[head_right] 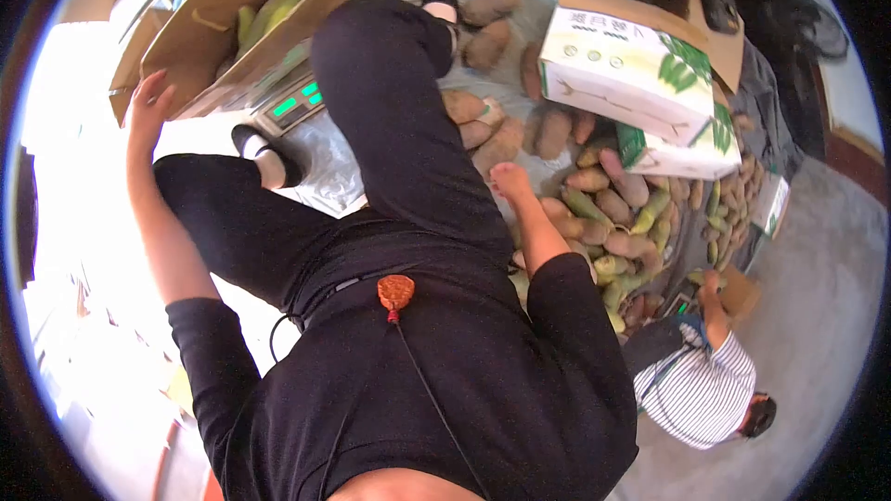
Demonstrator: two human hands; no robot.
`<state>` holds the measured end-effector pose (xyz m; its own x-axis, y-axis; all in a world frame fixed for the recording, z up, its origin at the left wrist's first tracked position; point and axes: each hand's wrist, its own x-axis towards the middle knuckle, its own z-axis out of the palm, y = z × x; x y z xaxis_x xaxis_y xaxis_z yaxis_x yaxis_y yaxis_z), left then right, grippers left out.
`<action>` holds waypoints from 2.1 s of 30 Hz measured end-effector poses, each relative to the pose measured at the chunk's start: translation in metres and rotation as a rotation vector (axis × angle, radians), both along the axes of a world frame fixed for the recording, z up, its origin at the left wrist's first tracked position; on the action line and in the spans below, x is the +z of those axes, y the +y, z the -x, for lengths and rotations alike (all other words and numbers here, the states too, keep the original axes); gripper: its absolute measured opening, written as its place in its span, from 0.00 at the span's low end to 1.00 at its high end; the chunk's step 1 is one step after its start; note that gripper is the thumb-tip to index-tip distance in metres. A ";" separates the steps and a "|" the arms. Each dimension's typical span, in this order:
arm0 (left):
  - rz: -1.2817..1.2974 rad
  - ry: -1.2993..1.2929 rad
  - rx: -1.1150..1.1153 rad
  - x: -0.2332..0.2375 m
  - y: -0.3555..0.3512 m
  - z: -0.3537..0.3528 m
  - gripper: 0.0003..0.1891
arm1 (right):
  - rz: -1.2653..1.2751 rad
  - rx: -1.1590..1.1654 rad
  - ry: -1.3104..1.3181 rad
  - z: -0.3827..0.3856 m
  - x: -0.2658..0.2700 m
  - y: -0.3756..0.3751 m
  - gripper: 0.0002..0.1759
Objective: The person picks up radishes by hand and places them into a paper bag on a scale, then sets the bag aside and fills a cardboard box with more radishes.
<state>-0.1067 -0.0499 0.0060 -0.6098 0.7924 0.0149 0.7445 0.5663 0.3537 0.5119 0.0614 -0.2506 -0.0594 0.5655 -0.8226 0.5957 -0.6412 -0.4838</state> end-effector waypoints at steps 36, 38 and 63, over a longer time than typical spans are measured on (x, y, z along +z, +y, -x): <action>-0.452 -0.127 0.415 0.050 0.017 -0.035 0.26 | -0.933 0.905 0.054 0.338 0.292 0.260 0.25; -0.466 -0.171 0.463 0.056 0.012 -0.032 0.27 | -0.897 0.935 -0.035 0.351 0.276 0.256 0.29; 0.431 -0.453 0.561 0.037 0.014 0.021 0.25 | -0.693 0.934 -0.051 0.391 0.246 0.251 0.25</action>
